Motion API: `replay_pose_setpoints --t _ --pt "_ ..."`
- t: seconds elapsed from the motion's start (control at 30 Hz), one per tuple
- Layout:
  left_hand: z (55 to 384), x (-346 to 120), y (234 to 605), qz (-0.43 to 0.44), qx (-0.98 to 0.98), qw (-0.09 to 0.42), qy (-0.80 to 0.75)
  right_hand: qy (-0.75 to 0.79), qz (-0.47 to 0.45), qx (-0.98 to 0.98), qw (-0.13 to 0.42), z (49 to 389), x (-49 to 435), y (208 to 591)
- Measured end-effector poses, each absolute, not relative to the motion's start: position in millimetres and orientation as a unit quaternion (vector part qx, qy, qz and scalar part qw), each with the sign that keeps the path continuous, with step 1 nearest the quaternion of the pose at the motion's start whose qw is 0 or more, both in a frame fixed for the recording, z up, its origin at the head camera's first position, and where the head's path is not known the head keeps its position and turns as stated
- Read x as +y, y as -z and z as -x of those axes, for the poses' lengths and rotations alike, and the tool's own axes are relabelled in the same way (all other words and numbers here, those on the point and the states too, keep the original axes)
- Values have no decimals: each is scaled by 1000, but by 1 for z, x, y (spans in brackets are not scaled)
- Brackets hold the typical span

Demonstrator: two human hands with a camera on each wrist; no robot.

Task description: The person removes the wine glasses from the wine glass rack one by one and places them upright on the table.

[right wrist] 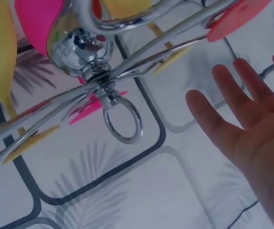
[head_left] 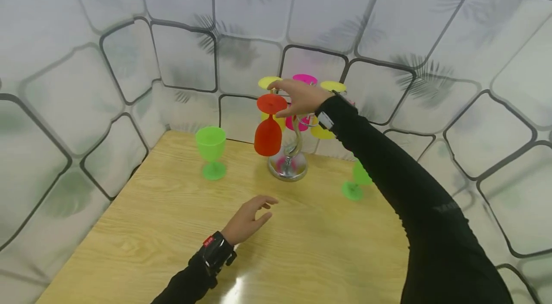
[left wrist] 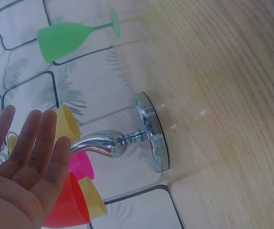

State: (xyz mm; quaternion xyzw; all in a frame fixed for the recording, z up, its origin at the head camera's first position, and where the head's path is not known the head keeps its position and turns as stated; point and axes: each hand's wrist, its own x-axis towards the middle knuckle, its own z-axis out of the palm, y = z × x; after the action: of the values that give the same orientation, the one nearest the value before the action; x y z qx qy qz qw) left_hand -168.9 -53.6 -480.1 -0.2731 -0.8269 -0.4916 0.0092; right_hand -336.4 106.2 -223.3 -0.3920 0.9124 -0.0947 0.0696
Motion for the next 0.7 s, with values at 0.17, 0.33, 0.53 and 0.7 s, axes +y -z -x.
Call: replay_pose_setpoints --t 0.17,0.33,0.53,0.7 --pt "167 -56 479 267 -829 13 490 88 349 926 114 357 90 234" --pt "161 -54 469 262 -826 10 498 96 332 930 126 360 85 236" --pt "163 -55 473 262 -829 13 494 115 322 932 123 362 85 230" --pt "169 -58 482 263 -833 16 487 138 294 940 106 362 88 221"
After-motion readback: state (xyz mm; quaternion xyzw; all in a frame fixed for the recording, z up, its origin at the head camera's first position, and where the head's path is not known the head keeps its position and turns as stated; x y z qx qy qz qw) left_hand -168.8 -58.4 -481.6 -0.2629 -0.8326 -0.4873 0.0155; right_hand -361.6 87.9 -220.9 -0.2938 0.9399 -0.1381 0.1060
